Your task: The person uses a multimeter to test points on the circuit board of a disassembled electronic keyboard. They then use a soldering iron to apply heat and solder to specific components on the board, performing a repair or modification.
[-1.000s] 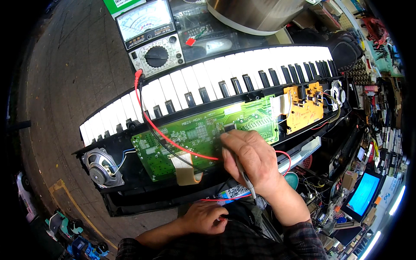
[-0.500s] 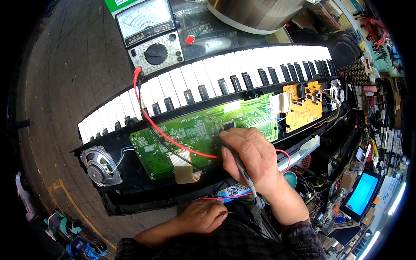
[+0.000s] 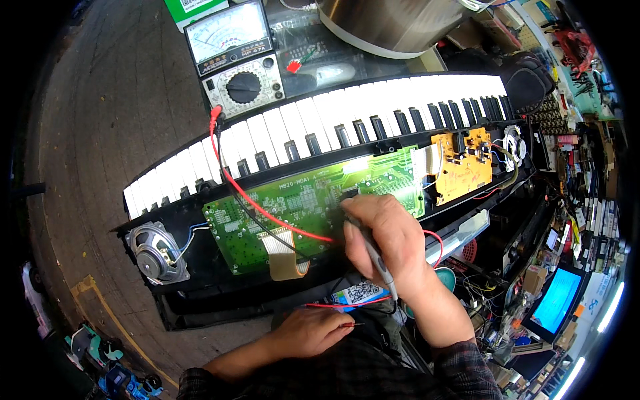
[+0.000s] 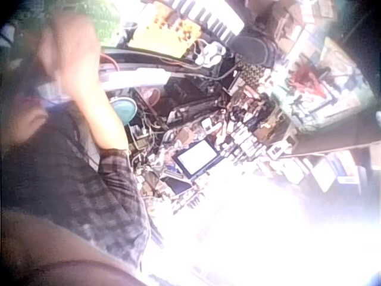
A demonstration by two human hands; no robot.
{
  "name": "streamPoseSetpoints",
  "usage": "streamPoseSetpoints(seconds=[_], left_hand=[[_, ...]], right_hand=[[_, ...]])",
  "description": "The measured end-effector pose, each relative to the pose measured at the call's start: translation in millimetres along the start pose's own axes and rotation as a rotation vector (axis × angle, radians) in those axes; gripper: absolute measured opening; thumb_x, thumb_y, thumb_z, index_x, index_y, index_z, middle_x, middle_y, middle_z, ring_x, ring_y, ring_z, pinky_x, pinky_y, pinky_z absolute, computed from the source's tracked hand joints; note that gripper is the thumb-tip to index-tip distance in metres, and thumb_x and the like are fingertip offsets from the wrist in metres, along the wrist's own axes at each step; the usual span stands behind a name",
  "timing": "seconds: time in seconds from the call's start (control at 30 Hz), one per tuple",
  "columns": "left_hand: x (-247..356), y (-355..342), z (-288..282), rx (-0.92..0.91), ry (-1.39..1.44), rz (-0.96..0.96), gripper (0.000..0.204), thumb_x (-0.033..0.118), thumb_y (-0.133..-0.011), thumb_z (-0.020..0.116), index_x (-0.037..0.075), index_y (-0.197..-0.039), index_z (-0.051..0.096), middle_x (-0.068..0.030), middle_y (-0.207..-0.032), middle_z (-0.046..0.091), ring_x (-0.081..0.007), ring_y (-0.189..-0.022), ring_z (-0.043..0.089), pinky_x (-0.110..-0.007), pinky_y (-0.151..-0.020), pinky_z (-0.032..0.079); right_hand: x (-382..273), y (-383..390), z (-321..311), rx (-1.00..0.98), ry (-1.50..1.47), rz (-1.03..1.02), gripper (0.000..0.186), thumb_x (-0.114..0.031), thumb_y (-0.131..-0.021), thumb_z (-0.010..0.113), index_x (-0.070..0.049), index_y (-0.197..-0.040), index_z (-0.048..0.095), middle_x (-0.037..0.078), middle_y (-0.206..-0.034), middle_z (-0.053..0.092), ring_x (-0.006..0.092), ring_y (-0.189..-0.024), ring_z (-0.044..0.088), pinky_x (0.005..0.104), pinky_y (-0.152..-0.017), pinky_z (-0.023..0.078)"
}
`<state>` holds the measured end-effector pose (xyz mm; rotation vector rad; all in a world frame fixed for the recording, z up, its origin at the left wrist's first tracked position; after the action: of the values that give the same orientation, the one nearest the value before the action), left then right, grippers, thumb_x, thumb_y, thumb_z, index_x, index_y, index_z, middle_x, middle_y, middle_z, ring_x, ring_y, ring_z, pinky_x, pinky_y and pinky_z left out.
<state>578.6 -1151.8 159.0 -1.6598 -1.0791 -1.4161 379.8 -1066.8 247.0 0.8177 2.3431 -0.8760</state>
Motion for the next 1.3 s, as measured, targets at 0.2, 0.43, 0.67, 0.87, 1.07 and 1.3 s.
streamPoseSetpoints(seconds=[0.2, 0.43, 0.67, 0.87, 1.07, 1.3], left_hand=[[12, 9, -7, -0.181, 0.229, -0.22, 0.031, 0.018, -0.111, 0.064, 0.002, -0.137, 0.061, -0.0141, -0.115, 0.075, -0.0288, -0.103, 0.076, -0.04, -0.09, 0.059], [60, 10, -5, -0.469, 0.74, -0.275, 0.046, 0.014, -0.116, 0.048, 0.002, -0.161, 0.043, -0.0094, -0.113, 0.067, -0.0181, -0.093, 0.07, -0.033, -0.087, 0.057], [109, -20, -16, -0.045, 0.404, 0.088, 0.077, 0.021, -0.1, 0.081, 0.004, -0.163, 0.041, -0.0122, -0.114, 0.067, -0.0196, -0.094, 0.071, -0.032, -0.074, 0.06], [103, -47, 25, -0.127, 0.03, 0.057, 0.09, 0.01, -0.093, 0.079, 0.001, -0.167, 0.03, -0.0218, -0.138, 0.067, -0.0333, -0.106, 0.076, -0.041, -0.084, 0.063], [146, -101, 61, 0.021, -0.272, 0.021, 0.104, 0.013, -0.091, 0.081, -0.002, -0.172, 0.018, -0.0188, -0.123, 0.073, -0.0349, -0.101, 0.077, -0.043, -0.082, 0.063], [206, -124, 81, 0.147, -0.201, -0.222, 0.092, 0.016, -0.1, 0.075, 0.003, -0.172, 0.02, -0.0143, -0.099, 0.074, -0.0337, -0.079, 0.075, -0.046, -0.067, 0.058]], right_hand=[[-27, 9, -41, 0.042, 0.011, -0.012, 0.035, -0.007, -0.086, 0.079, 0.003, -0.118, 0.071, 0.018, -0.102, 0.071, 0.0356, -0.088, 0.069, 0.0431, -0.077, 0.056], [-61, 88, -100, 0.048, 0.122, -0.083, 0.02, -0.027, -0.094, 0.072, -0.009, -0.104, 0.072, 0.006, -0.097, 0.069, 0.0291, -0.09, 0.072, 0.0445, -0.079, 0.058], [-78, 141, -90, -0.427, 0.039, 0.437, 0.049, -0.011, -0.08, 0.081, -0.001, -0.123, 0.06, 0.016, -0.104, 0.067, 0.0374, -0.084, 0.07, 0.0453, -0.069, 0.058], [-55, 169, -97, -0.465, -0.32, 0.474, 0.063, -0.014, -0.084, 0.08, 0.001, -0.138, 0.052, 0.02, -0.118, 0.064, 0.0416, -0.094, 0.071, 0.0469, -0.072, 0.06], [-30, 190, -133, -0.283, -0.533, 0.512, 0.061, -0.024, -0.097, 0.076, 0.001, -0.146, 0.051, 0.021, -0.121, 0.068, 0.042, -0.104, 0.072, 0.0476, -0.087, 0.058], [-7, 166, -219, -0.255, -0.674, 0.562, 0.031, -0.02, -0.108, 0.067, 0.001, -0.131, 0.066, 0.015, -0.107, 0.074, 0.0249, -0.09, 0.074, 0.0366, -0.082, 0.058]])
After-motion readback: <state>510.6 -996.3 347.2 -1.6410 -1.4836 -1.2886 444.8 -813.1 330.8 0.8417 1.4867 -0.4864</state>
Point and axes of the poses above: each hand's wrist, its own y-axis away from the middle knuckle, its own z-axis out of the palm, x = y × z, the point moved 5 cm from there along -y, towards the middle knuckle
